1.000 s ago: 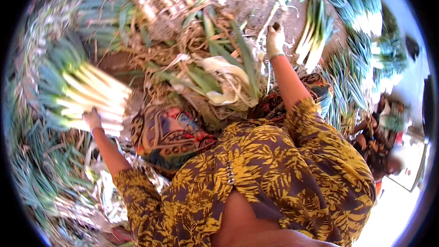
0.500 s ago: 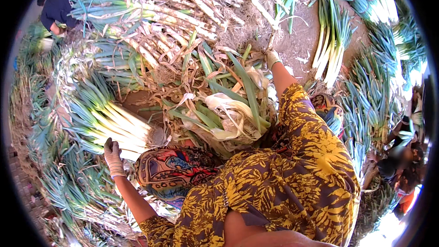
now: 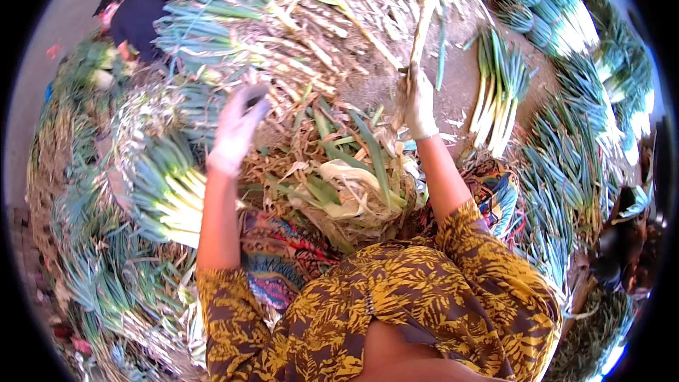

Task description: The person cleans and peels leeks by hand, removing outer layers and trimming the stalks while seated on the ground.

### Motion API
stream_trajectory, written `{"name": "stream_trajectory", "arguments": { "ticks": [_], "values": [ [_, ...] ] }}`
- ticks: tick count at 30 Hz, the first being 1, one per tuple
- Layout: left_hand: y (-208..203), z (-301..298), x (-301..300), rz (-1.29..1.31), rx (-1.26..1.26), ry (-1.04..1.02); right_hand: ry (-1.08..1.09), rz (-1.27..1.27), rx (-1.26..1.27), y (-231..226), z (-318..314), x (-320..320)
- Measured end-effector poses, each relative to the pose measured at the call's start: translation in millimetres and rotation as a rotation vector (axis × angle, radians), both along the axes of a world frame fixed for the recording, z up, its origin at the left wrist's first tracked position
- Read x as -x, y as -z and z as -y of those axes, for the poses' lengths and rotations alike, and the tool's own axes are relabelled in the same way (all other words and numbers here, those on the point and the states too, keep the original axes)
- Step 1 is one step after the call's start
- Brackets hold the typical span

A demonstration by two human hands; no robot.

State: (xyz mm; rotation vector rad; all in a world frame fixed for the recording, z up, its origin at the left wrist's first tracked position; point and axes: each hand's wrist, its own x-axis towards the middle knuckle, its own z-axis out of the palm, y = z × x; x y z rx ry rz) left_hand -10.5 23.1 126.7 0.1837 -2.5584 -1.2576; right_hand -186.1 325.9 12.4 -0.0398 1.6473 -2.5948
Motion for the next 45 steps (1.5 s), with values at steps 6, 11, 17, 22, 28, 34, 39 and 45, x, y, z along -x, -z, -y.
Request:
{"name": "stream_trajectory", "arguments": {
  "ticks": [6,11,17,22,28,34,39,45],
  "values": [
    [41,-18,28,-0.064,-0.967,0.192,-0.408,0.010,-0.120,-6,41,-157],
    [53,-22,9,-0.076,-1.147,0.066,-0.510,-0.065,-0.367,23,51,-201],
    [82,-13,-27,0.307,-0.580,0.248,-0.474,-0.165,-0.334,-13,96,-197],
    [102,39,-32,0.551,0.092,0.207,-0.440,-0.278,-0.456,-14,111,-186],
    [67,52,-59,-0.264,-1.067,0.003,-0.453,-0.577,-0.784,30,120,-230],
    [68,42,-62,-0.236,-1.304,0.034,-0.516,-0.546,-0.407,-17,182,-174],
    [88,52,-64,-0.356,-1.392,0.063,-0.916,-0.223,-0.015,-42,230,-146],
    [94,60,-48,-0.237,-1.365,-0.058,-0.448,-1.276,-0.803,-24,219,-119]
  ]
}}
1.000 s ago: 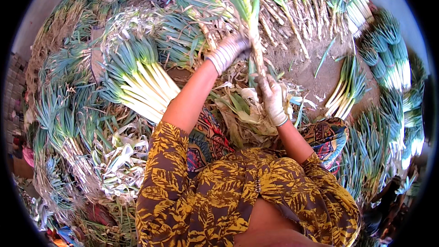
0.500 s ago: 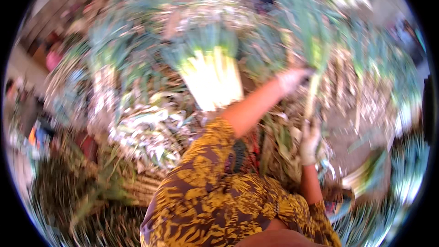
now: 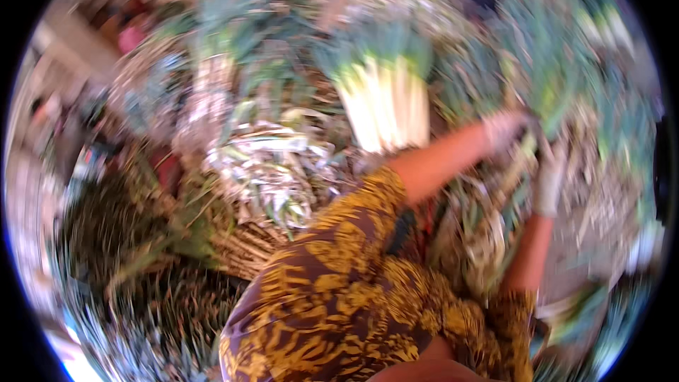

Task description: The person cleans and peels leeks by hand, removing outer layers and trimming the stalks while seated on the ground.

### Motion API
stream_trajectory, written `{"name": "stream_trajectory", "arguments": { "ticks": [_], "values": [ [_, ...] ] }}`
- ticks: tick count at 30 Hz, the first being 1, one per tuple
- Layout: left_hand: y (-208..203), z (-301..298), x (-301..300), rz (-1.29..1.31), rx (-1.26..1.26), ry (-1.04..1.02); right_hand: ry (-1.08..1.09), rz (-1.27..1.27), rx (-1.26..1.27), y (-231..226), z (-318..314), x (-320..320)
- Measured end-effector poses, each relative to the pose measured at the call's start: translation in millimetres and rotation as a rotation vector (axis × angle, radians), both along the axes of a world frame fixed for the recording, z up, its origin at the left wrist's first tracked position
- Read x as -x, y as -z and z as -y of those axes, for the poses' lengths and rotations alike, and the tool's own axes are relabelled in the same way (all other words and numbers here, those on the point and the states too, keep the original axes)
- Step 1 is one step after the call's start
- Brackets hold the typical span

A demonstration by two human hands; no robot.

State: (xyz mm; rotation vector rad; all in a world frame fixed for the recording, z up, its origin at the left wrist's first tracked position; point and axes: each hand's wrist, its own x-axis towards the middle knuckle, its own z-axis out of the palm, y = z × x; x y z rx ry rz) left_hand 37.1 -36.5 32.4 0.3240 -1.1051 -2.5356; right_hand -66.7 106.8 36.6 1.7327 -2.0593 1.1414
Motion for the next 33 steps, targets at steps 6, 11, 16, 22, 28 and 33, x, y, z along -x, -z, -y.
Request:
{"name": "stream_trajectory", "arguments": {
  "ticks": [6,11,16,22,28,33],
  "values": [
    [4,47,-17,-0.381,-0.330,0.106,0.068,0.897,0.098,0,-6,-67],
    [-20,57,-12,-0.168,-0.290,-0.147,0.108,1.085,-0.248,63,-69,-68],
    [-8,69,-10,-0.238,-0.335,-0.059,0.188,0.861,-0.692,128,-118,-61],
    [-41,74,-25,-0.297,-0.419,-0.078,0.098,0.076,-0.932,229,-197,-23],
    [-27,83,-25,-0.332,-0.194,-0.055,0.205,0.196,-0.609,115,-97,-16],
    [-33,62,-22,-0.329,-0.121,-0.122,-0.254,0.680,-0.049,0,-11,-72]
  ]
}}
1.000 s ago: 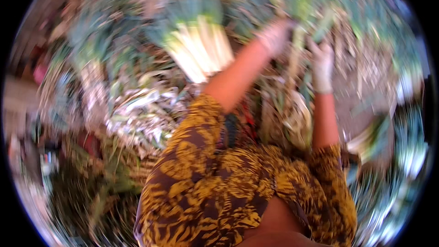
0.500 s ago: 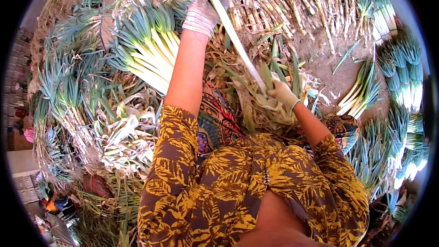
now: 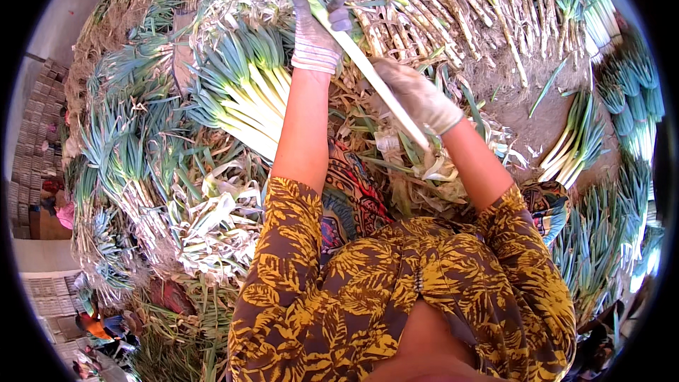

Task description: The person cleans and peels leeks by hand, removing outer layers and trimming the stalks while seated on the ground.

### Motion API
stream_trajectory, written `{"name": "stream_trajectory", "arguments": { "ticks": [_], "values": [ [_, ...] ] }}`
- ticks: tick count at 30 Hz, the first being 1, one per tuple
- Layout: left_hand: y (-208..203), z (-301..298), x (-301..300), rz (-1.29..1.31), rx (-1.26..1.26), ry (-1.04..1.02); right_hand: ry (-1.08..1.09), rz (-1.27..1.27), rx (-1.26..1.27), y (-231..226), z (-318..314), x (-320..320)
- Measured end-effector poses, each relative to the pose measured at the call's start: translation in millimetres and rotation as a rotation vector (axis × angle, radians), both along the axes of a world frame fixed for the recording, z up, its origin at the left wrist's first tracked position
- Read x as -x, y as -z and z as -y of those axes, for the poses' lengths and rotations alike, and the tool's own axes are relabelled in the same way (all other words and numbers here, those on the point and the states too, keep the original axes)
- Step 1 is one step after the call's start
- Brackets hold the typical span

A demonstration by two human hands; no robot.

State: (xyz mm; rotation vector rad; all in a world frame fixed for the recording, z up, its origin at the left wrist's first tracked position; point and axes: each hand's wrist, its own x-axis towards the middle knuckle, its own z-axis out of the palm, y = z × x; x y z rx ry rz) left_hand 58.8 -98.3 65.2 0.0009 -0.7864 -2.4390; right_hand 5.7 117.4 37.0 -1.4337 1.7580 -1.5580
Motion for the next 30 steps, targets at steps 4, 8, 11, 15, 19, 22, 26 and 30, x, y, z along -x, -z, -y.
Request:
{"name": "stream_trajectory", "arguments": {
  "ticks": [4,8,11,15,19,22,26,30],
  "values": [
    [17,19,3,0.207,0.026,-0.172,0.396,-0.348,0.004,30,28,-23],
    [16,12,-2,0.123,-0.047,-0.106,0.431,-0.298,-0.025,30,24,-14],
    [13,10,-5,-0.098,0.057,0.013,0.372,-0.054,-0.132,16,19,-4],
    [3,-1,-2,-0.216,0.194,0.130,0.211,0.642,-0.130,27,21,3],
    [4,-6,3,-0.154,0.269,0.119,0.354,0.331,-0.002,5,32,-5],
    [6,-17,7,-0.020,0.381,0.075,0.528,-0.129,0.227,-26,52,-12],
    [0,-29,9,-0.025,0.389,0.107,0.203,0.376,0.247,-18,55,20],
    [-7,-32,6,-0.083,0.293,0.133,0.182,0.625,0.077,-14,51,16]
  ]
}}
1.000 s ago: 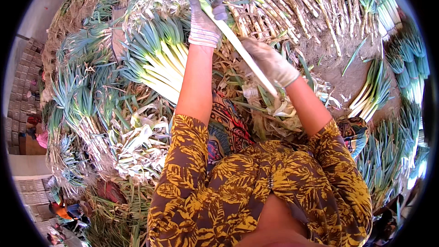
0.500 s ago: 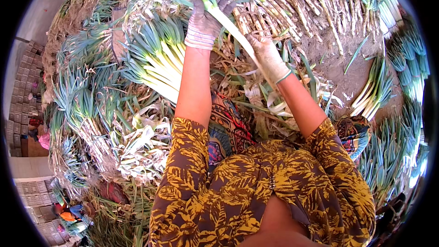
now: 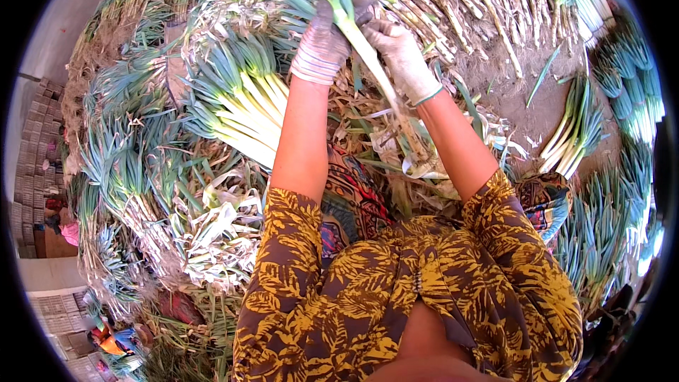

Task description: The person cleans and peels leeks by hand, removing outer layers and trimming the stalks while seated on the ground.

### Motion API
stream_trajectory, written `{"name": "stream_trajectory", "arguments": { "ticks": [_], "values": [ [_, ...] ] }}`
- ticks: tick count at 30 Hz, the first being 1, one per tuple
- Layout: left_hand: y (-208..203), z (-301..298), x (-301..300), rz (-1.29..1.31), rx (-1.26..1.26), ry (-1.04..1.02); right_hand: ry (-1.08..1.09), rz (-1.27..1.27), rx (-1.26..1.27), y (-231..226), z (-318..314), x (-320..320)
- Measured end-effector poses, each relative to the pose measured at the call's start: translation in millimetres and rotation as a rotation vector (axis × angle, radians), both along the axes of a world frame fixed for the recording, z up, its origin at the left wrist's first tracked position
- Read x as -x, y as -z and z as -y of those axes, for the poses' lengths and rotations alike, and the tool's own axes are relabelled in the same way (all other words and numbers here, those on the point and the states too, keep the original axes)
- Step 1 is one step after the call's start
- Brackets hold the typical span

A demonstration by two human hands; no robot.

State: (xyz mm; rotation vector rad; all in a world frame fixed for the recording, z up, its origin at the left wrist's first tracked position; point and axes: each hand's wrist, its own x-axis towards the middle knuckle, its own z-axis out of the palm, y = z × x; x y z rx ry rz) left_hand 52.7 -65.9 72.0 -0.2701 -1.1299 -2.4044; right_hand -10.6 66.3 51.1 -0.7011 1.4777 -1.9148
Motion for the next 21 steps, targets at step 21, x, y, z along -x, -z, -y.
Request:
{"name": "stream_trajectory", "arguments": {
  "ticks": [21],
  "values": [
    [25,88,-11,-0.062,-0.498,0.248,-0.403,-1.081,-0.966,139,-134,54]
  ]
}}
